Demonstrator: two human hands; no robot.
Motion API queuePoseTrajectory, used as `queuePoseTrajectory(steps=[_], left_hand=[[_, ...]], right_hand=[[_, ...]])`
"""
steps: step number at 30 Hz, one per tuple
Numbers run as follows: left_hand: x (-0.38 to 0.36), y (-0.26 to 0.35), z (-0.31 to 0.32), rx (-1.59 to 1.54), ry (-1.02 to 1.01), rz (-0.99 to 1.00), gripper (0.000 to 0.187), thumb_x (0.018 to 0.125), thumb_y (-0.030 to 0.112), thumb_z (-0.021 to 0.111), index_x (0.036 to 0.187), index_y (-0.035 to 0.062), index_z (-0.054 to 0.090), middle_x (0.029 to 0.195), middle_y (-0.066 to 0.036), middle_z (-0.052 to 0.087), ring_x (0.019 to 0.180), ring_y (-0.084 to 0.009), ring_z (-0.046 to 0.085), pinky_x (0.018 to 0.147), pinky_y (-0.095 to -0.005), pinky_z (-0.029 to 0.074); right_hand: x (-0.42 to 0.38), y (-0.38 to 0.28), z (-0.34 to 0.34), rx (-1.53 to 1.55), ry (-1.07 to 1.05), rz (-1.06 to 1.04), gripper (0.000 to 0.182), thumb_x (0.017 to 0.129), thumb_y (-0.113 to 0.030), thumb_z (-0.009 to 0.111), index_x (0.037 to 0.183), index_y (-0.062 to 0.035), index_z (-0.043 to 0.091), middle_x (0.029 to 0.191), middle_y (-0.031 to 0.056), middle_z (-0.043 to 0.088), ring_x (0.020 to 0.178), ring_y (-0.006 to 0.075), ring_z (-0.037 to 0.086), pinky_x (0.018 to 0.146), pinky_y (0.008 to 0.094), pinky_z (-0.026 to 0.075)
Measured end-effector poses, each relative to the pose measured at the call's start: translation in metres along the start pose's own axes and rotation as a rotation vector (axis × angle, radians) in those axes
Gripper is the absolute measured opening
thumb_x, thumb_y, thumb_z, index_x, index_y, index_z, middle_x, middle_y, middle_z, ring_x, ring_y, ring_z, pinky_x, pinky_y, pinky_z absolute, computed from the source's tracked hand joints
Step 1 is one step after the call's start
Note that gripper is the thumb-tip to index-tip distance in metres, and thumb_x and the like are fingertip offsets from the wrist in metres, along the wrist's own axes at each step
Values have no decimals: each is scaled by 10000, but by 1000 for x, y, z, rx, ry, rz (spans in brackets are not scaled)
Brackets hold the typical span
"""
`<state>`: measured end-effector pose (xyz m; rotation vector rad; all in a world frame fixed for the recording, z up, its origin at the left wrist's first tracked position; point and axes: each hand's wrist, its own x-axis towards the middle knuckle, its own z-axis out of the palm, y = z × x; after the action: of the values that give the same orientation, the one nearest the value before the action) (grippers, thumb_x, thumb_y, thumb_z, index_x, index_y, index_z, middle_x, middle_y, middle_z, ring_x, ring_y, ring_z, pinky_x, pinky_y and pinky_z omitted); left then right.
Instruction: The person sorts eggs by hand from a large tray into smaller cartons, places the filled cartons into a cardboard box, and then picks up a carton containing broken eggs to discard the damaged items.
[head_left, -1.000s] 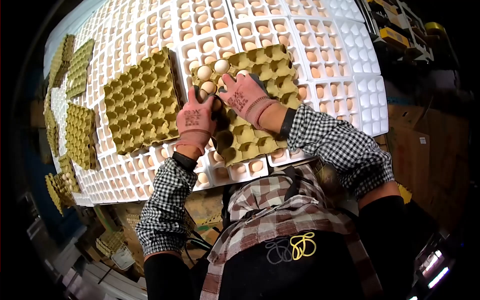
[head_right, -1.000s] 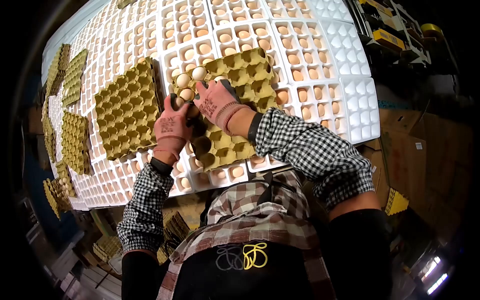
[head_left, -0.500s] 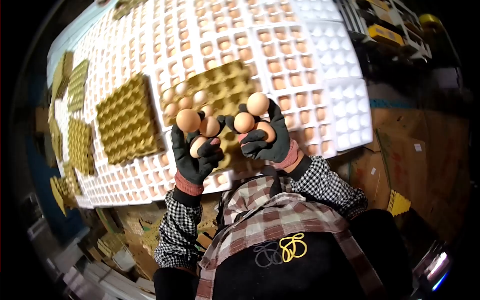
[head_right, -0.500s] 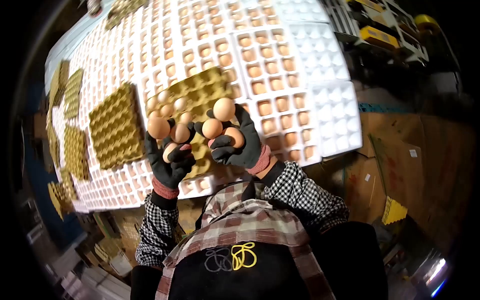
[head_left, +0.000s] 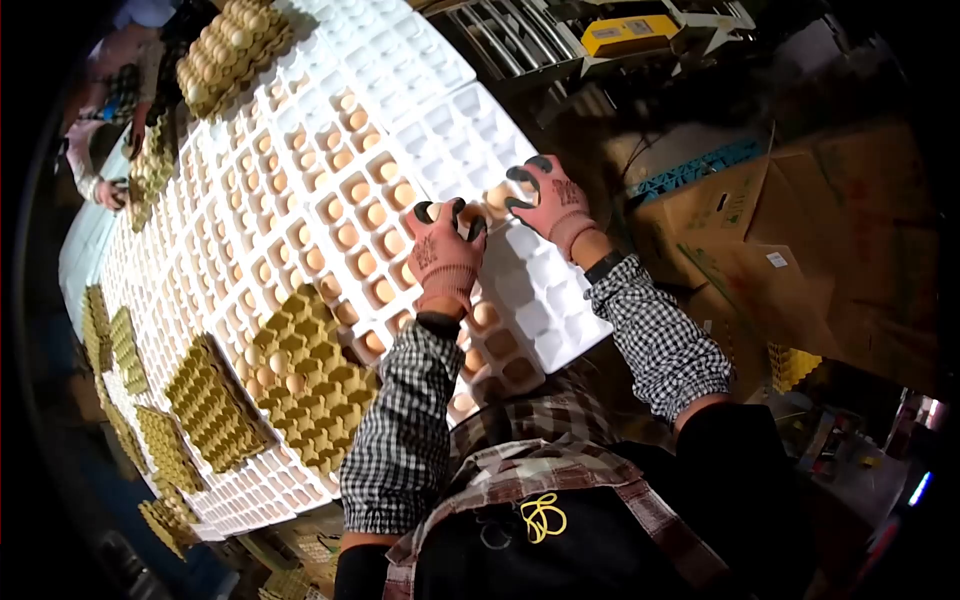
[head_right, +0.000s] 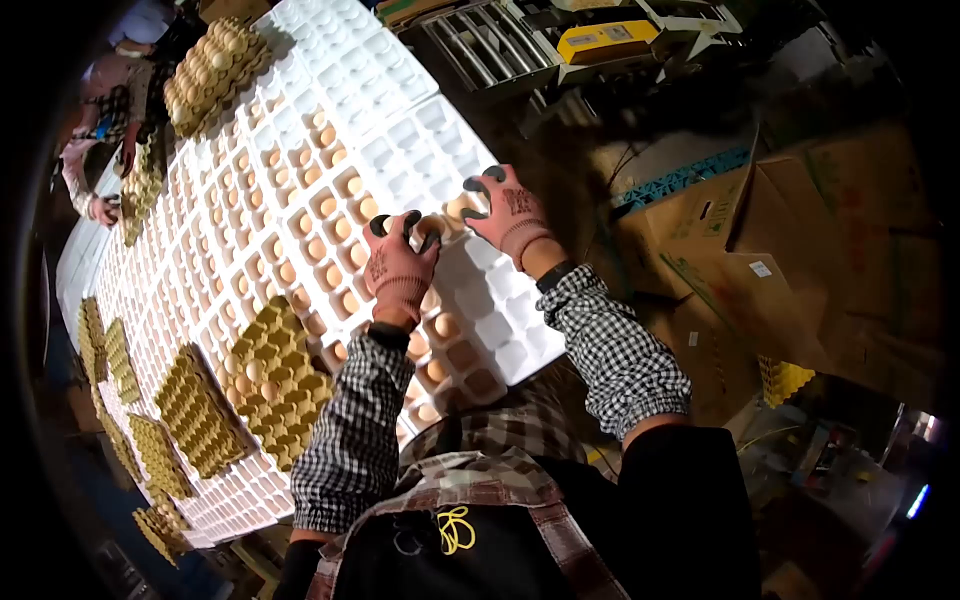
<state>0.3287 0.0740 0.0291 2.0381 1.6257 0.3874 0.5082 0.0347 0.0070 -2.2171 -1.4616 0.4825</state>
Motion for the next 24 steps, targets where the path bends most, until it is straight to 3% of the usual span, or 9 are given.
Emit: queuePoseTrajectory(steps=[3,7,9,11,14,15,19,22,24], left_hand=[[30,4,11,-19,38,280,381,796,214,680,1172,244,633,1193,-139,547,1026,-321,603,821,-405,508],[69,11,32,-73,-91,242,535,818,232,653,1332,204,508,1279,-99,534,1064,-324,588,849,-398,497],[70,3,38,106,50,361,548,824,258,645,1339,145,495,1332,-79,514,1177,-313,524,948,-445,430],[62,-14,51,310,48,344,658,798,312,668,1381,120,431,1431,-105,422,1318,-327,356,1059,-563,232],[47,-31,53,266,-67,247,758,740,326,706,1393,94,398,1424,-151,408,1322,-349,345,1056,-576,241],[36,-36,49,175,15,296,721,713,309,715,1338,74,445,1358,-186,451,1281,-370,380,1041,-550,286],[-44,-66,-34,-278,-108,411,503,666,198,740,1137,89,600,1164,-178,577,1099,-367,534,955,-454,429],[-99,-147,-129,15,68,297,397,648,145,762,1022,65,659,1051,-102,647,986,-299,616,897,-416,486],[-129,-234,-175,-90,273,-184,356,694,48,718,1044,75,658,1066,-120,643,948,-308,624,846,-415,510]], right_hand=[[13,25,15,-99,-139,-96,514,715,-244,764,1196,-181,593,1246,114,526,1068,330,573,894,384,497],[35,16,-2,156,-91,-24,493,772,-256,707,1241,-186,574,1273,105,521,1097,304,569,906,389,494],[53,16,16,327,259,-100,472,761,-236,704,1207,-142,583,1228,100,544,1086,325,561,901,385,487],[67,8,29,168,236,-145,456,745,-230,709,1182,-164,597,1187,69,571,1150,301,518,993,435,375],[70,26,74,-478,305,-396,368,767,-231,615,1133,-185,621,1132,61,601,1131,276,524,958,496,348],[79,17,59,-383,75,-262,342,748,-212,579,1083,-165,628,1062,73,619,1044,281,554,894,487,382],[76,44,77,-118,283,-379,548,707,-142,751,1217,-58,572,1187,162,591,1081,351,547,960,430,416],[30,-33,51,266,225,-287,574,750,-92,736,1279,-29,522,1235,158,566,1149,315,537,1015,395,398],[-14,-92,59,476,30,-283,577,755,-66,728,1291,-36,515,1267,146,551,1186,274,527,1021,360,401]])
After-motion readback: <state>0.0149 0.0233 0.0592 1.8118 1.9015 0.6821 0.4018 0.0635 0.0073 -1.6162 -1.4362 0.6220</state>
